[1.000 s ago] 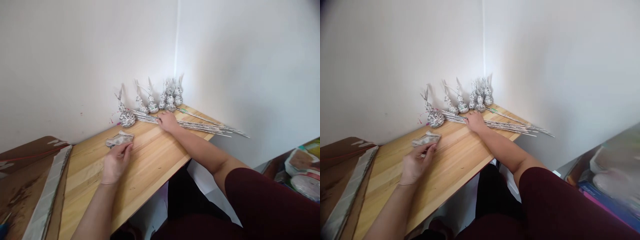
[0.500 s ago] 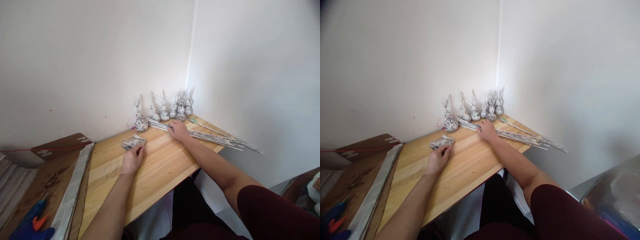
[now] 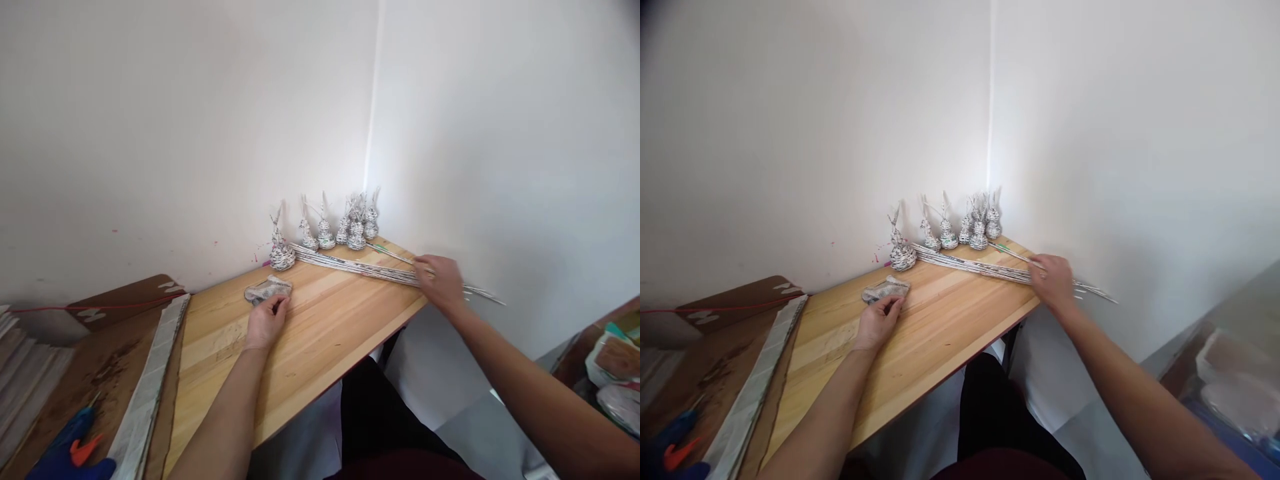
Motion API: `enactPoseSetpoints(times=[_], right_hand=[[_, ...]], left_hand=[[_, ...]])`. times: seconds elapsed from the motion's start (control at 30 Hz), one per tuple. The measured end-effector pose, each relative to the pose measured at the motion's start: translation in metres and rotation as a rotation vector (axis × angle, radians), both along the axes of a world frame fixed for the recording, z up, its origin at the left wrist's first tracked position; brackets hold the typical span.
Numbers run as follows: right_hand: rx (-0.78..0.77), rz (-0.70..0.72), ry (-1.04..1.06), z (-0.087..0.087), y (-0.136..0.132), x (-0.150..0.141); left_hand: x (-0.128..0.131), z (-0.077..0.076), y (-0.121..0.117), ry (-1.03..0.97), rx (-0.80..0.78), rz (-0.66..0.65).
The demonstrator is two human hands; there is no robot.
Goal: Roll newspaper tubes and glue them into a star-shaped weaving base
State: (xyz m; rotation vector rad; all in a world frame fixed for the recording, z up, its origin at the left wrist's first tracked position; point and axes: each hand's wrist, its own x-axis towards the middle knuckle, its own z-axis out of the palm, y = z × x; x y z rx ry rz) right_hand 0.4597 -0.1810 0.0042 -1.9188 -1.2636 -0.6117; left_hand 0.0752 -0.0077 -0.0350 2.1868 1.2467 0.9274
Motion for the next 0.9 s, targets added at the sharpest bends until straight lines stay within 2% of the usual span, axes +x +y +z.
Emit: enactPoseSetpoints(times=[0.07, 0.13, 0.23, 0.53, 0.6, 0.73, 0.8, 0.9], right_hand=[[0.118, -0.220, 0.151, -0.001, -0.037, 0.030], [0.199, -0.375, 0.355, -0.004, -0.066, 0.051], [0.204, -0.413, 0.457, -0.011, -0.086, 0.058], [0.218, -0.451, 0.708, -0.026, -0.061, 0.029], [0.211, -0.371, 0.727, -0.029, -0.055, 0.023], [0.200, -0.123, 0.738, -0.035, -0.051, 0.014], [0.229, -0.157, 0.714, -0.036, -0.055, 0.015], [0.296, -0.339, 0.661, -0.039, -0.066, 0.023]], left_hand=[[0.000, 0.000, 0.001, -0.015, -0.008, -0.011], [0.000, 0.000, 0.001, -0.034, -0.019, -0.019], [0.000, 0.000, -0.001, -0.037, -0.017, -0.021], [-0.001, 0.001, -0.005, -0.013, 0.017, -0.003], [-0.001, 0.001, -0.004, -0.021, 0.020, 0.000], [-0.001, 0.001, -0.003, -0.052, -0.007, -0.006], [-0.002, 0.000, -0.003, -0.064, -0.023, -0.007], [-0.002, 0.000, -0.002, -0.076, -0.041, -0.007]])
